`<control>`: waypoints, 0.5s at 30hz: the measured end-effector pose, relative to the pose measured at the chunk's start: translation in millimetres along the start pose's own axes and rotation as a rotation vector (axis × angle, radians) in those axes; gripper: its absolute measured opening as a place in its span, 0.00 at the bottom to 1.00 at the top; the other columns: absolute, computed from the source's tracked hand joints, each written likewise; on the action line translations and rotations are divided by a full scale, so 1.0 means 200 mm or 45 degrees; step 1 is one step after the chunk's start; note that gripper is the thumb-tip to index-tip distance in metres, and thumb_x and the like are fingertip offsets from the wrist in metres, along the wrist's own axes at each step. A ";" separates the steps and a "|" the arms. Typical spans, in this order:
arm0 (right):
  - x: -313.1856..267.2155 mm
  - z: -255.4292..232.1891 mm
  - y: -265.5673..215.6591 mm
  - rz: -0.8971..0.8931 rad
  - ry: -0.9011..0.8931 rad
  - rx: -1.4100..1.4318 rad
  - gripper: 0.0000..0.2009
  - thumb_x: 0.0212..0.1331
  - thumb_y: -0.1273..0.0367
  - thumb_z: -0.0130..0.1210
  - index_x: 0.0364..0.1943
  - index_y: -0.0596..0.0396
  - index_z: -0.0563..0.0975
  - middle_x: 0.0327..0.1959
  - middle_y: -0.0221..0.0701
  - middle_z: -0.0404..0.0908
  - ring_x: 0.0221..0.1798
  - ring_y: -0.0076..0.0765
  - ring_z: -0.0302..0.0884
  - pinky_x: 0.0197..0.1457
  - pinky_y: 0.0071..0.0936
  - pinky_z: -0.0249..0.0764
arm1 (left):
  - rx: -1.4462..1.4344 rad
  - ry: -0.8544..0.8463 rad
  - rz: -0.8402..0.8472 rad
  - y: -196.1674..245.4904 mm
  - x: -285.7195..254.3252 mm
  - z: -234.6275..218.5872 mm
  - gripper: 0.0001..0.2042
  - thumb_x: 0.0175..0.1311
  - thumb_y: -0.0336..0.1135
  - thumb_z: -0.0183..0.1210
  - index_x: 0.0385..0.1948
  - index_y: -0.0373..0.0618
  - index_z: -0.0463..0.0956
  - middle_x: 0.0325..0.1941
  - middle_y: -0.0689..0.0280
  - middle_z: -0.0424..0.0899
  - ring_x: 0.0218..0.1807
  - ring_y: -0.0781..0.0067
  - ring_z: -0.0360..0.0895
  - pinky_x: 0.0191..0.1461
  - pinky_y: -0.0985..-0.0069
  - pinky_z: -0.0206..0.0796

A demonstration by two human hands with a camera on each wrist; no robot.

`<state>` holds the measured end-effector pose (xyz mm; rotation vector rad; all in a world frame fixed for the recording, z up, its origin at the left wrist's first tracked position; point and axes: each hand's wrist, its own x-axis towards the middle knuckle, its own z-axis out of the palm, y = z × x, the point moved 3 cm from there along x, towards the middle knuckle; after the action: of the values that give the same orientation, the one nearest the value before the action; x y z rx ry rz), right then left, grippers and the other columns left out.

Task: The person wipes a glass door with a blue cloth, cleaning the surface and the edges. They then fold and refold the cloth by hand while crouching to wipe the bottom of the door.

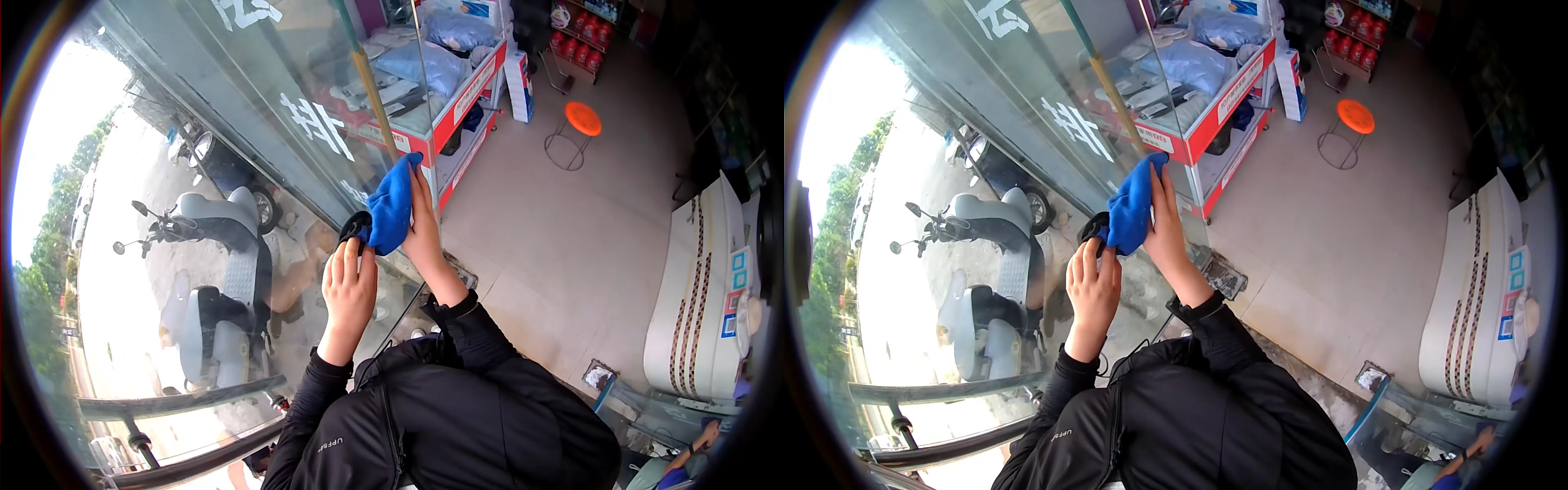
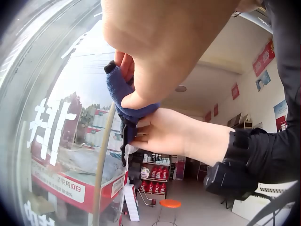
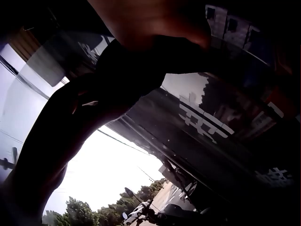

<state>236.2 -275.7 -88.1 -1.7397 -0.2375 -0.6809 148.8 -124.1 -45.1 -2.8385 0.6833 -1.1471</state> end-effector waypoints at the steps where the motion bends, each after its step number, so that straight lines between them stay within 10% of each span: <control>1: 0.04 -0.02 -0.14 -0.099 -0.063 0.034 0.38 0.65 0.77 0.54 0.80 0.54 0.53 0.81 0.58 0.48 0.80 0.70 0.54 0.75 0.49 0.65 | 0.004 0.029 -0.043 -0.01 -0.01 -0.04 0.15 0.61 0.30 0.65 0.50 0.43 0.80 0.58 0.58 0.78 0.59 0.56 0.77 0.62 0.61 0.70; 7: 0.06 0.01 -0.36 -0.148 -0.146 -0.037 0.41 0.64 0.75 0.58 0.80 0.59 0.50 0.82 0.60 0.42 0.81 0.73 0.49 0.79 0.51 0.59 | 0.114 0.139 -0.139 -0.08 -0.09 -0.17 0.13 0.61 0.31 0.67 0.47 0.44 0.83 0.57 0.59 0.81 0.58 0.59 0.79 0.61 0.62 0.71; 15: -0.08 0.13 0.06 -0.060 0.106 -0.356 0.41 0.59 0.65 0.68 0.74 0.61 0.58 0.72 0.58 0.60 0.71 0.70 0.64 0.73 0.52 0.65 | 0.196 0.113 0.008 -0.08 -0.09 -0.06 0.15 0.58 0.33 0.60 0.48 0.47 0.82 0.58 0.63 0.81 0.60 0.64 0.77 0.62 0.66 0.68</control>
<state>237.7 -251.6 -109.9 -1.9705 -0.1303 -0.8513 135.5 -101.1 -46.2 -2.6710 0.5789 -1.2721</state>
